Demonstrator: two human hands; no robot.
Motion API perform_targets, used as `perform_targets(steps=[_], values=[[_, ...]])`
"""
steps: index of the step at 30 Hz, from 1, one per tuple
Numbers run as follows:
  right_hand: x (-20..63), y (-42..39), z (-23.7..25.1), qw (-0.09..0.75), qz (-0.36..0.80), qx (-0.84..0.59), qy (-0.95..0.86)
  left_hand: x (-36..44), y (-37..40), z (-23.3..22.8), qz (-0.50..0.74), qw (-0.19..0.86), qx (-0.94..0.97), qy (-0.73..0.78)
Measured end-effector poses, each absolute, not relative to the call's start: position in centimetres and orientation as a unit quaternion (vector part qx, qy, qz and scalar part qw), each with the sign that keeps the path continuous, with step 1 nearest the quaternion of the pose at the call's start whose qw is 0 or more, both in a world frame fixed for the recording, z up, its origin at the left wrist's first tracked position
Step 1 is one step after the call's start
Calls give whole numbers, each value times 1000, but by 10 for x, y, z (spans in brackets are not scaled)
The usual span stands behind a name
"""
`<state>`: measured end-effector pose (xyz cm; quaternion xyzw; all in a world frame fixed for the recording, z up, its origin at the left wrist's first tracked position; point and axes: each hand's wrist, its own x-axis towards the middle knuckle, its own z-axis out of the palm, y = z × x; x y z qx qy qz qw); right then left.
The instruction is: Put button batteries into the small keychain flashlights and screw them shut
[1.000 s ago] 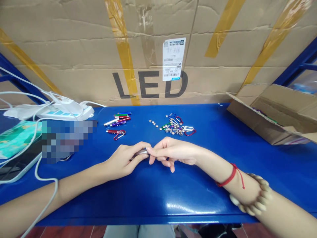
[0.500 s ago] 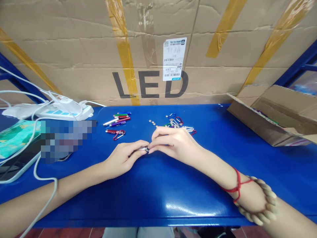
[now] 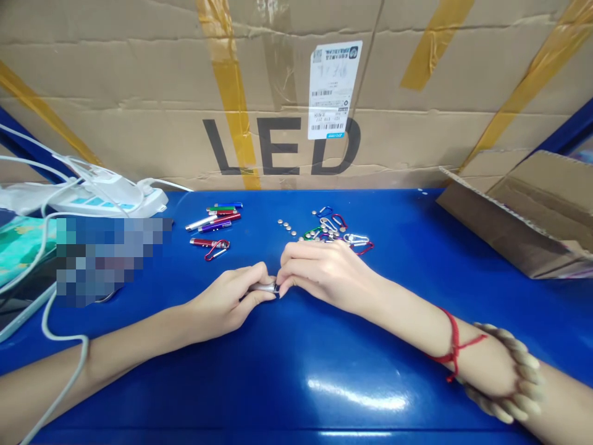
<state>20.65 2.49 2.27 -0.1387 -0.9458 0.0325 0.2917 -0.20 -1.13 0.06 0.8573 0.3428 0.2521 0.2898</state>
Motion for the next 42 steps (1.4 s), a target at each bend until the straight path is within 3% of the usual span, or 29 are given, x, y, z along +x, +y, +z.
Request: perform_targets(steps=[8,13,19,22,34,42], values=[[205,27,12,316,57,-137,-937,-2,-12,-4,261,235,882,314],[200,23,12,304,255,-210,-894,-1,-13,-4,228,199,902,307],[194,18,13,202,544,-356,-733,-2,-17,-5,217,105,925,292],[192,17,12,173,630,-384,-652,-3,-18,-5,221,74,929,288],[194,24,24,71,715,-395,-573,-1,-18,-4,297,92,909,279],[194,25,19,108,723,-376,-570,-3,-18,-1,316,183,873,324]])
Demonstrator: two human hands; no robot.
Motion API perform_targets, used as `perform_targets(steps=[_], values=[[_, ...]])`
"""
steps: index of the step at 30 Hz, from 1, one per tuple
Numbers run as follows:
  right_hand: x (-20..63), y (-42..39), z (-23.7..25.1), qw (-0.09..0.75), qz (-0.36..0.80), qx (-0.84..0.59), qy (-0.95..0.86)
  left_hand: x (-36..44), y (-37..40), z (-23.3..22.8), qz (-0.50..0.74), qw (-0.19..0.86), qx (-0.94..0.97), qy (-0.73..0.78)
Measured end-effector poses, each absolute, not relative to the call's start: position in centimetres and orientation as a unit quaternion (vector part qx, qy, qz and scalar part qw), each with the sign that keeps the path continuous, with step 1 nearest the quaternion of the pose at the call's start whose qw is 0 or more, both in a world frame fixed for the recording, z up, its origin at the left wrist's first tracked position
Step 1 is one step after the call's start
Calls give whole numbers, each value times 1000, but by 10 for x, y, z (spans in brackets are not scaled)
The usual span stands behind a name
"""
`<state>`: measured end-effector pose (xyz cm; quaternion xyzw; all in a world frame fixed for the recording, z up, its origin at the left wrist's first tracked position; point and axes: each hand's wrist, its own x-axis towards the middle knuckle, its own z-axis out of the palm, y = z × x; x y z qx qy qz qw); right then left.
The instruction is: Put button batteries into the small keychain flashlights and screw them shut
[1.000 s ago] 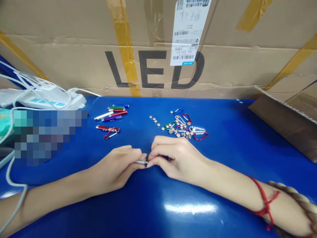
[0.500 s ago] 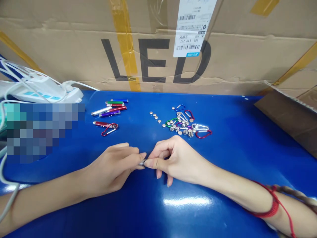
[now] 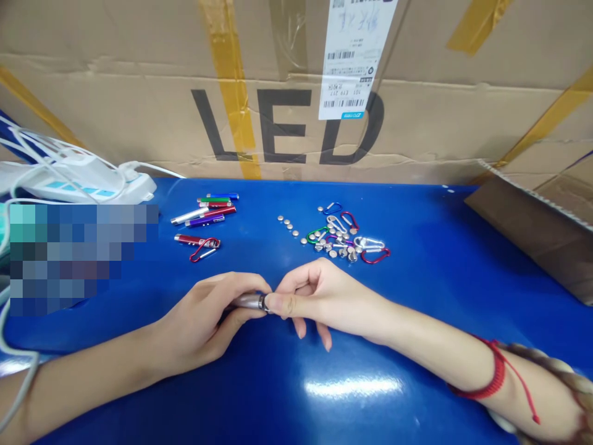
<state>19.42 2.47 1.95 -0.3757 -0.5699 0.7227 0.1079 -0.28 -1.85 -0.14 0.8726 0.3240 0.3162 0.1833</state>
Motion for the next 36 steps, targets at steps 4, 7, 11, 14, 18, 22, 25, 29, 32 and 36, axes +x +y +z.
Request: perform_targets(steps=[4,7,11,14,18,22,25,29,32,36], values=[[193,20,15,146,703,-376,-586,-2,-18,0,309,163,875,335],[193,17,8,220,652,-375,-622,-1,-17,1,319,181,866,340],[197,16,5,392,416,-308,-761,-1,-17,2,327,230,841,364],[202,17,9,425,243,-236,-840,-1,-17,2,314,238,848,355],[206,16,13,390,167,-220,-878,-3,-19,1,292,225,865,339],[206,13,13,366,167,-237,-884,-3,-21,-2,286,205,878,324],[202,12,14,364,210,-241,-875,-3,-20,-4,273,177,895,307],[198,15,17,324,315,-263,-852,-3,-19,-3,240,132,917,289],[196,18,18,274,366,-285,-842,-3,-19,-1,223,127,925,280],[195,16,19,306,358,-286,-835,-4,-18,-3,242,136,919,281]])
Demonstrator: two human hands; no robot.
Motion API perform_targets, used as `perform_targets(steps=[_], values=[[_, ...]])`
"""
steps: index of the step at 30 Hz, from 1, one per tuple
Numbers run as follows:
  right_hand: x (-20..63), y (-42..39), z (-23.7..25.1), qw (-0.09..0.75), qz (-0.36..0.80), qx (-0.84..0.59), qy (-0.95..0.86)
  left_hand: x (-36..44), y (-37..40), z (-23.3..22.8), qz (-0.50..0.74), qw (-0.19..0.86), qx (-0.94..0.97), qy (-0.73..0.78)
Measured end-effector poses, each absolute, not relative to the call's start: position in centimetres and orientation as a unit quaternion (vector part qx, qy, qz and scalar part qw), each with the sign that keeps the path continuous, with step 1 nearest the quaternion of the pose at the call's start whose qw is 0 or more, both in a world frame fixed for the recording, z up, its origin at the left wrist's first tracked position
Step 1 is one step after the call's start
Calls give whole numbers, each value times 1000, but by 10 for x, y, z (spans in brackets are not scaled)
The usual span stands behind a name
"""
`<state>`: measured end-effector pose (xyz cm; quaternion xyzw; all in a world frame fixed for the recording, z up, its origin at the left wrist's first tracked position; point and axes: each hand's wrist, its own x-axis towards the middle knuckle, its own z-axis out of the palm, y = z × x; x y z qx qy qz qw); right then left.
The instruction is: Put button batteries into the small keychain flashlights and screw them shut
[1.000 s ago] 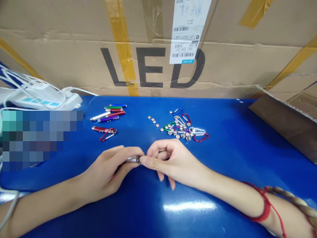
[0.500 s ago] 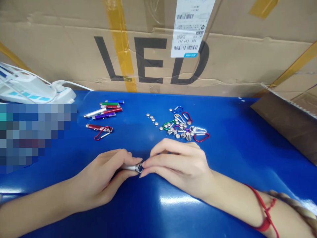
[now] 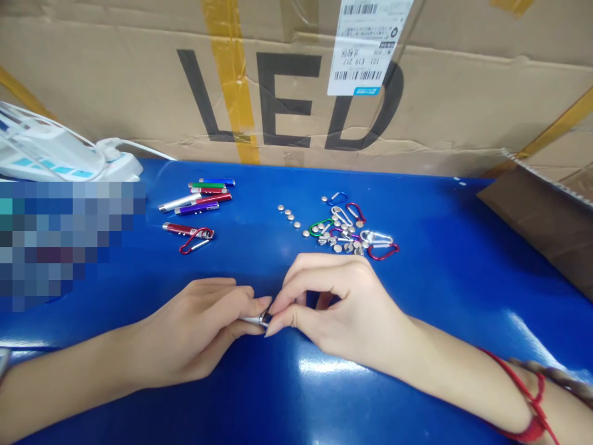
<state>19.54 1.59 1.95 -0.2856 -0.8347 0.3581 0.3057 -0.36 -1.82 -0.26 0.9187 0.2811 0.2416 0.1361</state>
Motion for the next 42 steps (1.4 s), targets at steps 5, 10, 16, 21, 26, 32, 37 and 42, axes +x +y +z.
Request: perform_targets(steps=[5,10,16,21,26,32,37,42], values=[[191,10,23,318,378,-341,-800,-4,-20,-4,276,118,909,289],[189,4,19,276,482,-423,-716,-4,-21,-3,275,93,909,299],[187,3,18,199,638,-469,-578,-3,-20,-5,277,68,911,299],[186,8,25,166,676,-463,-549,0,-21,-4,276,85,897,336],[191,8,22,244,424,-449,-748,-1,-19,0,219,190,859,423],[204,3,17,352,91,-254,-896,-2,-18,1,210,215,873,385],[202,6,12,362,165,-246,-884,-2,-22,1,186,223,885,365],[193,7,8,350,266,-287,-851,-4,-23,1,168,167,911,338]])
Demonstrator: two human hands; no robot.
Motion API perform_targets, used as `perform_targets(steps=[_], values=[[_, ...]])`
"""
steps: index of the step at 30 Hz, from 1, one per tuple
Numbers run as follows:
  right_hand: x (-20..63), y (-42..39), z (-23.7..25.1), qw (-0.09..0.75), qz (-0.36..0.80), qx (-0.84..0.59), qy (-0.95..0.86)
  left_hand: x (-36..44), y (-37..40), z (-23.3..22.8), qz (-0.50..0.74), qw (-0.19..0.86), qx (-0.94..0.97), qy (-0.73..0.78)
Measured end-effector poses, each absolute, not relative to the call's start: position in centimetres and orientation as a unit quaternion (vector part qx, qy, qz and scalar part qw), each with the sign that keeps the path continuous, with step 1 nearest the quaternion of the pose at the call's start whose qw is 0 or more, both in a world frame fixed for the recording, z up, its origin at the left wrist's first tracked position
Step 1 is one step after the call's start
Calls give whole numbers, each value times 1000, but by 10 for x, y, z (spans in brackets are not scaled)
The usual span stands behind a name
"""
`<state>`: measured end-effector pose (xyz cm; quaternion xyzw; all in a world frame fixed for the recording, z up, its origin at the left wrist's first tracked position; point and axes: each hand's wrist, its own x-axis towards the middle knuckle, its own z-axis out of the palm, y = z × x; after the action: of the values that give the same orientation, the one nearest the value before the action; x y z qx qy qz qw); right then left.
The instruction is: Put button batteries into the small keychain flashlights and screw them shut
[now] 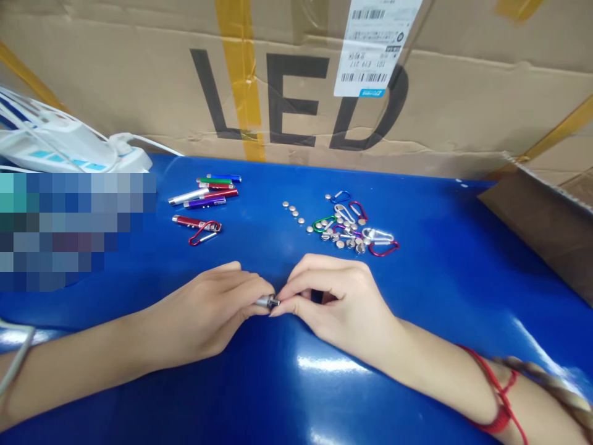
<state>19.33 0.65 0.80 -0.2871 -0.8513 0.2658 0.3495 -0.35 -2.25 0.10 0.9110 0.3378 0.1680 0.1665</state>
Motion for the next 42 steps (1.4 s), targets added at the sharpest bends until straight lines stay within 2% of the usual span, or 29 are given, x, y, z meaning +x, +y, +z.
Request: perform_targets(steps=[6,9,11,14,18,21,27,33,38,42], values=[[190,1,12,267,439,-379,-769,-5,-22,2,163,56,946,274],[190,-1,16,185,534,-415,-713,-5,-22,3,168,58,949,262],[191,-1,16,153,550,-422,-705,-5,-21,3,170,81,946,265],[193,0,14,199,469,-420,-751,-5,-20,3,157,136,932,296],[202,4,12,355,182,-303,-865,-5,-17,2,170,219,902,331],[210,7,10,348,39,-209,-913,-6,-16,1,169,239,894,339],[212,8,15,324,-30,-195,-925,-4,-19,4,162,264,893,328],[215,-2,34,189,-16,-176,-966,-2,-18,5,150,305,881,330],[217,1,34,185,-73,-127,-972,-4,-15,6,159,339,873,314],[215,5,30,203,-69,-118,-970,-4,-15,6,167,352,869,306]])
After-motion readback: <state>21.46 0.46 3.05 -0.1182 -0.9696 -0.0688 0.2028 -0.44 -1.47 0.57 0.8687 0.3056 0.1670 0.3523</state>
